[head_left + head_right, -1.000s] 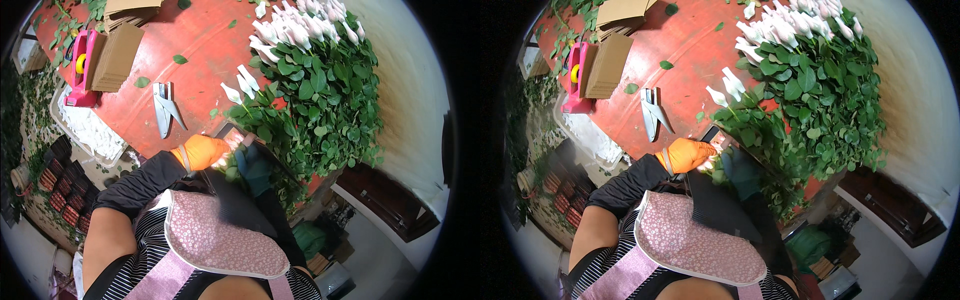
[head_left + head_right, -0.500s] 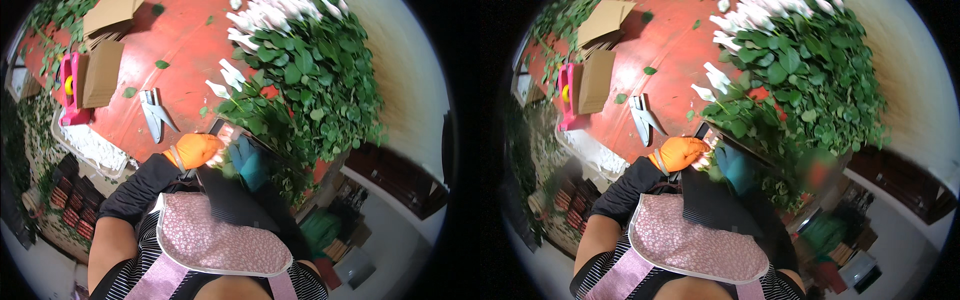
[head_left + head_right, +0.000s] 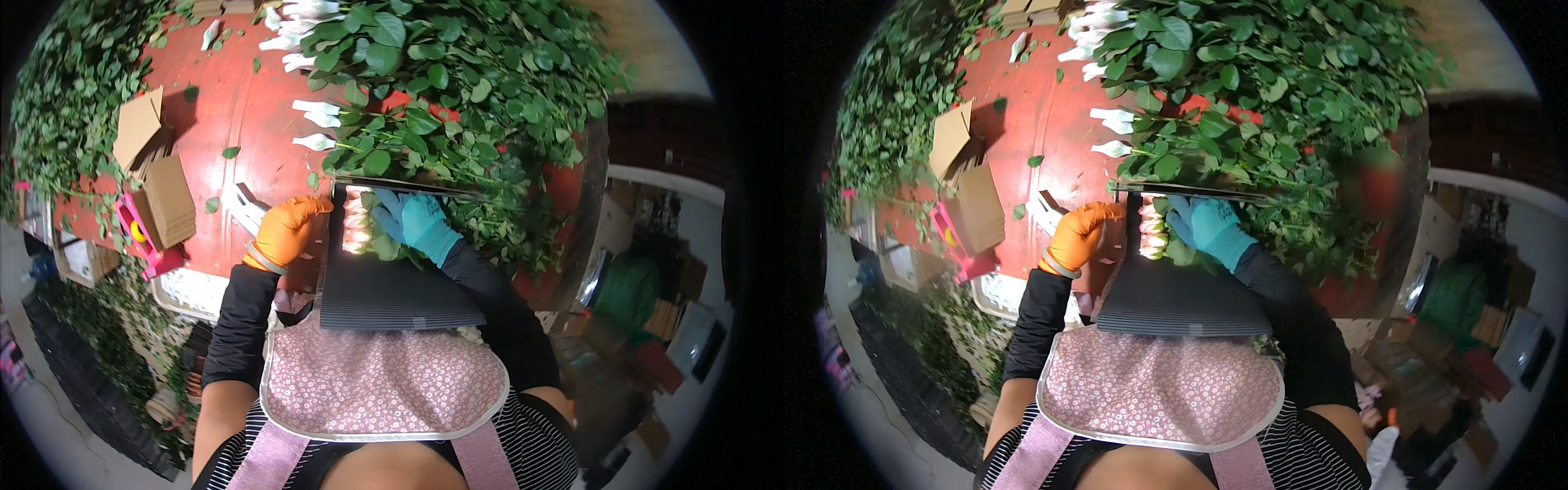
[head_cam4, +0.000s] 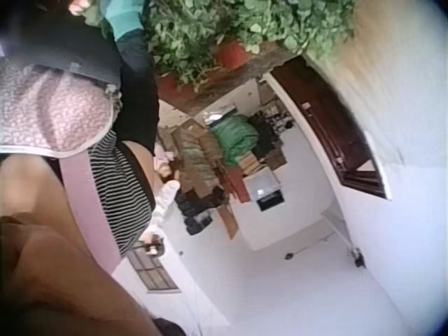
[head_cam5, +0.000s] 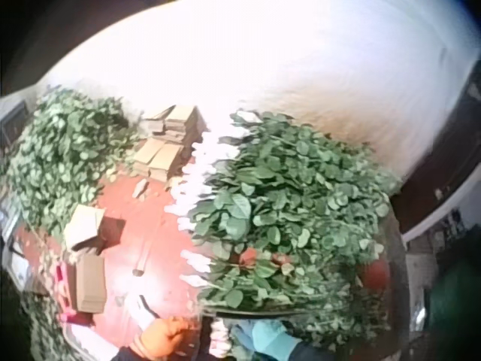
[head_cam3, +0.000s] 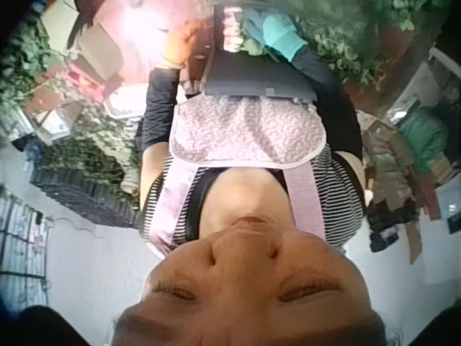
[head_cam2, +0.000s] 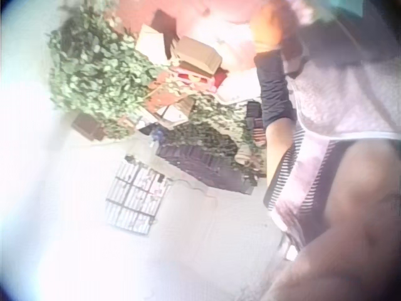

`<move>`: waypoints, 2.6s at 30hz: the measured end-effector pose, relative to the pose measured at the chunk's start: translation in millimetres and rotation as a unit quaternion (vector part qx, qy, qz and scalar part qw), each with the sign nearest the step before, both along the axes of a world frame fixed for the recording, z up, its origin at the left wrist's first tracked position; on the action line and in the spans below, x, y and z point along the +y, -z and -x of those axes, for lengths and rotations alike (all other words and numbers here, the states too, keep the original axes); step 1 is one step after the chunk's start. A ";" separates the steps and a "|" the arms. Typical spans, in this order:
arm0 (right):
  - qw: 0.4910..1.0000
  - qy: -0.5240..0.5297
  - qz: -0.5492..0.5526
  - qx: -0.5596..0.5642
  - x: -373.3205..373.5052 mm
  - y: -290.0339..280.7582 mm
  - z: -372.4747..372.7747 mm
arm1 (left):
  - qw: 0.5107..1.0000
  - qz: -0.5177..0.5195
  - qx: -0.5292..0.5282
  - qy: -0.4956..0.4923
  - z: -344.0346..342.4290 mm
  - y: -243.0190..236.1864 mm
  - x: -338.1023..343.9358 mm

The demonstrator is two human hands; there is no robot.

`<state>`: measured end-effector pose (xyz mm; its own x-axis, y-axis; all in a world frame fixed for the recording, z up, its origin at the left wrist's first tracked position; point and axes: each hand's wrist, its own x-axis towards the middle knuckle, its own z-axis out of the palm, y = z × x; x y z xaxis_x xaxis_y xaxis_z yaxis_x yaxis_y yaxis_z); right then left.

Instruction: The person places pink roses and green foliage into a black foam floral block, arranging them one at a time. The person uses both hands to position the stems and leaves within the block.

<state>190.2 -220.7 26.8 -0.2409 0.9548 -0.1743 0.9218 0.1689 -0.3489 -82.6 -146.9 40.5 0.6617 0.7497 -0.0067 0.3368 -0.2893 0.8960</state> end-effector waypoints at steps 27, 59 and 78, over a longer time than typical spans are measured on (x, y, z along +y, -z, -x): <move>0.910 0.343 -0.133 0.193 -124.2 -53.6 -70.4 | 0.960 -0.152 0.146 0.182 -69.7 41.5 4.0; 0.229 0.799 -0.047 0.554 -662.2 223.3 102.8 | 0.796 -0.452 0.381 0.130 -207.5 343.3 -231.4; 0.295 0.774 -0.053 0.558 -661.7 242.2 112.5 | 0.806 -0.400 0.384 0.208 -200.5 396.9 -176.1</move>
<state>77.7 -882.4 -215.3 0.6467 0.0579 -0.7605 -0.7556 -0.0877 -0.6492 117.8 -323.0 -356.4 0.8874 0.4325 -0.1594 0.4286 -0.9015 -0.0596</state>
